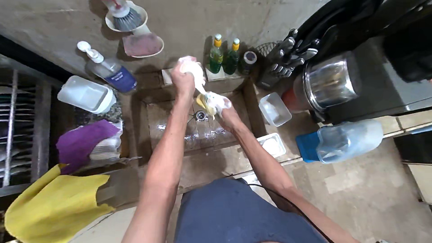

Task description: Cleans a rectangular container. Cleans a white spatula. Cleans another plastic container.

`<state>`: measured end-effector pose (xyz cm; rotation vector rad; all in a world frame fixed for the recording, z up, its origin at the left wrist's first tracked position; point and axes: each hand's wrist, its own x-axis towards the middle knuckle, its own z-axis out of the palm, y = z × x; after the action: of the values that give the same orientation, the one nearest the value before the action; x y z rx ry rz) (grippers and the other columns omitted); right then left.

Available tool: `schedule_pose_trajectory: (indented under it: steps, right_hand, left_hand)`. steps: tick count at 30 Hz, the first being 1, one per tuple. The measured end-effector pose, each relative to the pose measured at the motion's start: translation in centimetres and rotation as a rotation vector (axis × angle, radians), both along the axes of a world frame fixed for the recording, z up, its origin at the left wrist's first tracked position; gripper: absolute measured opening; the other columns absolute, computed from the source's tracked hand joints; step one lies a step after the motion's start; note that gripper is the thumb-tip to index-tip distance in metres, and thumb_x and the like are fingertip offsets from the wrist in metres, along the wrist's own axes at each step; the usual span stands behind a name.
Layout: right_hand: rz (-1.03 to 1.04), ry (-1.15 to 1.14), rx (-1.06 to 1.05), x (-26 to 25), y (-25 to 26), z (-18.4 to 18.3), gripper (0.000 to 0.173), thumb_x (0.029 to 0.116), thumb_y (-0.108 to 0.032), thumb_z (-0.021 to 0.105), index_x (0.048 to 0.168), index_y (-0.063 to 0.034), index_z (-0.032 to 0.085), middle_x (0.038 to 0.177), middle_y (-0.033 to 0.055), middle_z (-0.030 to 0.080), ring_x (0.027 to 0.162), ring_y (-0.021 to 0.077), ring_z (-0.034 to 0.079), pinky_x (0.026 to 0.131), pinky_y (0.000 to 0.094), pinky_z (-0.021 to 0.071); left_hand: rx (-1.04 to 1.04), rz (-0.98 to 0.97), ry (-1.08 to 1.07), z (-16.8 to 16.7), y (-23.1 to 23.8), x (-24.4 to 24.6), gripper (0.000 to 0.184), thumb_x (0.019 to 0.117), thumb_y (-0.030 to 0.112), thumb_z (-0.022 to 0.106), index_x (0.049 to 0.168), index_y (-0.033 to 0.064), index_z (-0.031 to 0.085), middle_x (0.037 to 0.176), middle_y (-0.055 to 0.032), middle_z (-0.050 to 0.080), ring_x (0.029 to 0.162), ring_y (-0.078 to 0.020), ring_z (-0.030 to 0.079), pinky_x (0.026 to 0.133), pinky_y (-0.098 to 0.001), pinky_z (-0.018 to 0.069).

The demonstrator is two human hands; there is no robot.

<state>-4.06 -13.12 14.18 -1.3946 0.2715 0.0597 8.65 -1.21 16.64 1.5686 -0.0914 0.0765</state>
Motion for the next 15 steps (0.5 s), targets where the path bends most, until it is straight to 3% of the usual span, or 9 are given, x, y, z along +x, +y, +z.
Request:
schedule_pose_trajectory:
  steps: [2, 6, 10, 13, 15]
  right_hand:
    - [0.014, 0.082, -0.069, -1.8, 0.2, 0.2, 0.031, 0.1032, -0.011, 0.055, 0.134, -0.0037, 0.056, 0.106, 0.0048, 0.066, 0.089, 0.0081, 0.063, 0.079, 0.0284, 0.0557]
    - [-0.042, 0.05, 0.044, -1.3, 0.5, -0.4, 0.024, 0.1021, -0.008, 0.056, 0.126, -0.0036, 0.06, 0.105, 0.0047, 0.068, 0.094, 0.0097, 0.065, 0.085, 0.0303, 0.0569]
    - [-0.083, 0.155, 0.115, 1.9, 1.3, -0.1, 0.023, 0.1012, -0.011, 0.059, 0.123, -0.005, 0.061, 0.099, 0.0067, 0.067, 0.084, 0.0131, 0.065, 0.073, 0.0314, 0.0568]
    - [-0.166, 0.116, 0.13, 3.1, 1.3, -1.3, 0.022, 0.0995, -0.006, 0.058, 0.122, -0.0036, 0.061, 0.103, 0.0084, 0.067, 0.091, 0.0143, 0.065, 0.08, 0.0337, 0.0572]
    - [-0.263, 0.082, 0.148, 3.8, 1.9, -2.2, 0.018, 0.0971, -0.005, 0.061, 0.115, -0.0031, 0.063, 0.099, 0.0083, 0.068, 0.089, 0.015, 0.066, 0.078, 0.035, 0.058]
  left_hand:
    - [-0.156, 0.042, 0.055, -0.3, 1.3, 1.5, 0.039, 0.0911, -0.009, 0.051, 0.128, -0.001, 0.061, 0.115, -0.0149, 0.071, 0.093, -0.0246, 0.073, 0.076, -0.0431, 0.0645]
    - [-0.217, 0.019, 0.168, -1.7, 1.9, 1.3, 0.039, 0.0934, -0.009, 0.05, 0.131, -0.0001, 0.058, 0.119, -0.0163, 0.07, 0.097, -0.0272, 0.072, 0.078, -0.0441, 0.0634]
    - [-0.136, -0.207, 0.15, -2.2, 0.2, -2.1, 0.039, 0.0963, -0.009, 0.046, 0.131, 0.0011, 0.059, 0.121, -0.014, 0.071, 0.099, -0.0265, 0.073, 0.082, -0.0448, 0.0641]
    - [-0.021, -0.275, 0.03, -2.5, -0.2, -3.0, 0.034, 0.1013, -0.002, 0.041, 0.126, 0.0015, 0.064, 0.12, -0.0107, 0.071, 0.103, -0.0184, 0.07, 0.091, -0.039, 0.06]
    - [0.115, -0.268, -0.04, -3.0, -0.4, -3.7, 0.035, 0.1028, 0.006, 0.04, 0.124, 0.0048, 0.067, 0.121, -0.0085, 0.07, 0.111, -0.015, 0.067, 0.098, -0.0385, 0.0546]
